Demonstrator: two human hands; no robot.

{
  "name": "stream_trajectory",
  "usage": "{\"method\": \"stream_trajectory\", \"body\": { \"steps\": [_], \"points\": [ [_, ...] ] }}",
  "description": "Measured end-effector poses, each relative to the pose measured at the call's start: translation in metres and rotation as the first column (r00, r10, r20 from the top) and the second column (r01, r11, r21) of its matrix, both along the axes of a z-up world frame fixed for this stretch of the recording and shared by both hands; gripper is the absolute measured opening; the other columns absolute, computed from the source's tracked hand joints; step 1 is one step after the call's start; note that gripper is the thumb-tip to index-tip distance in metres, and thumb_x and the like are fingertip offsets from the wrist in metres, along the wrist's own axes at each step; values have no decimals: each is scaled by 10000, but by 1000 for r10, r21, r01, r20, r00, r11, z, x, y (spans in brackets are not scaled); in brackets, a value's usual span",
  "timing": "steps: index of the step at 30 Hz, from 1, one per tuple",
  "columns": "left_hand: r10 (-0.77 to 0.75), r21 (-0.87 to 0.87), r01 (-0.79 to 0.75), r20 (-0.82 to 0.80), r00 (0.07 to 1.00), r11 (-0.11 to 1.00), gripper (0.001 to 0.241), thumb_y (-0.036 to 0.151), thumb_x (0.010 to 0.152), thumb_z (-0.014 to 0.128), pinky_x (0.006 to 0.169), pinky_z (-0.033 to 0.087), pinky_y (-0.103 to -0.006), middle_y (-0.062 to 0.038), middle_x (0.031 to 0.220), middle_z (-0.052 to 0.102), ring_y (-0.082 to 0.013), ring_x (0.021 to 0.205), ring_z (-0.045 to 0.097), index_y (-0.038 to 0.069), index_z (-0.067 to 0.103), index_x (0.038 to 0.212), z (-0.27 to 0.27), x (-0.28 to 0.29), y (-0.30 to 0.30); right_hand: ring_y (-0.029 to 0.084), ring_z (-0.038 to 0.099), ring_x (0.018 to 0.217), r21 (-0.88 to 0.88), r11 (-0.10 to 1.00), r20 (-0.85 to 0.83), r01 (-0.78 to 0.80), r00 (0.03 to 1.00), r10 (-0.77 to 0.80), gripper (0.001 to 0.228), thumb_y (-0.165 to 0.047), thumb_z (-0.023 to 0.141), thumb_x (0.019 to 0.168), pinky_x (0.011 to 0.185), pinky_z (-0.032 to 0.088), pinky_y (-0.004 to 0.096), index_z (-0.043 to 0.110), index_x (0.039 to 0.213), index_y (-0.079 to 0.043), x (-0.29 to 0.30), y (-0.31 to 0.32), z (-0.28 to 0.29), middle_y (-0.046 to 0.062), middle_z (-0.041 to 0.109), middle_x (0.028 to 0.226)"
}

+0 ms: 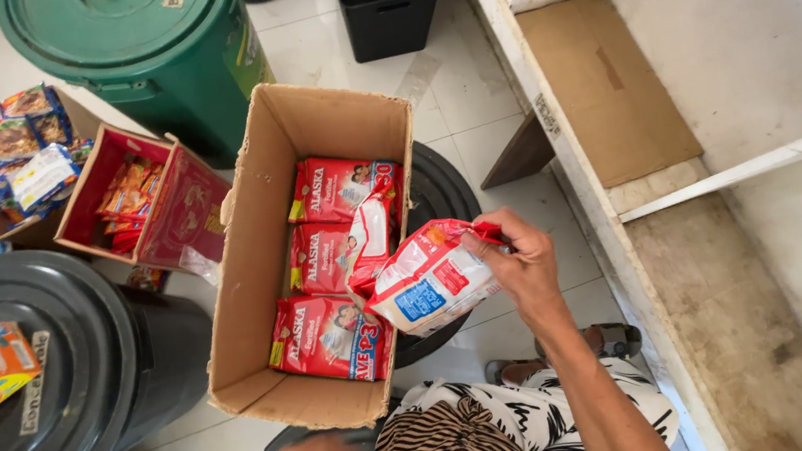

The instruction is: Restocking packets of milk powder on a grocery store shelf.

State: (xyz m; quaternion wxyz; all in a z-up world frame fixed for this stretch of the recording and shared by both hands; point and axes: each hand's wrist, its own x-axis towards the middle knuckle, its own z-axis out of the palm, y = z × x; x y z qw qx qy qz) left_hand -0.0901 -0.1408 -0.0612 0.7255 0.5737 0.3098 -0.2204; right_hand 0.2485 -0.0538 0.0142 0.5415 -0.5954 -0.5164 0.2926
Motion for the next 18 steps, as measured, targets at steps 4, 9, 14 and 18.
{"method": "stream_trajectory", "body": {
  "steps": [4,9,14,18],
  "points": [
    [173,182,-261,395,902,948,359,300,1058,669,592,418,-281,41,694,490,-78,684,465,38,611,819,93,51,64,88,559,753,40,999,179,-11,984,4,141,-103,804,882,673,453,240,704,942,-24,-5,0,24,13,618,818],
    [731,-115,-809,516,447,576,195,183,958,647,531,397,-264,-16,795,592,-80,597,485,69,589,1105,143,78,108,102,580,729,-30,998,213,48,976,-41,181,-155,810,864,665,476,239,704,968,-52,-23,7,50,5,625,796],
    [777,-441,-815,630,17,375,173,112,1073,515,581,398,-254,-63,935,604,-92,610,450,55,530,1237,150,102,150,98,653,880,130,977,246,-171,960,135,336,-217,819,851,790,538,236,704,1135,-80,-26,12,67,12,669,997],
    [730,-501,-761,681,-53,412,182,114,1093,465,642,463,-262,-84,974,628,-112,670,526,51,517,1255,155,126,173,168,584,930,177,909,250,-378,910,330,269,-183,845,853,846,510,299,796,1106,-104,-18,13,62,66,623,1189]
  ]
}}
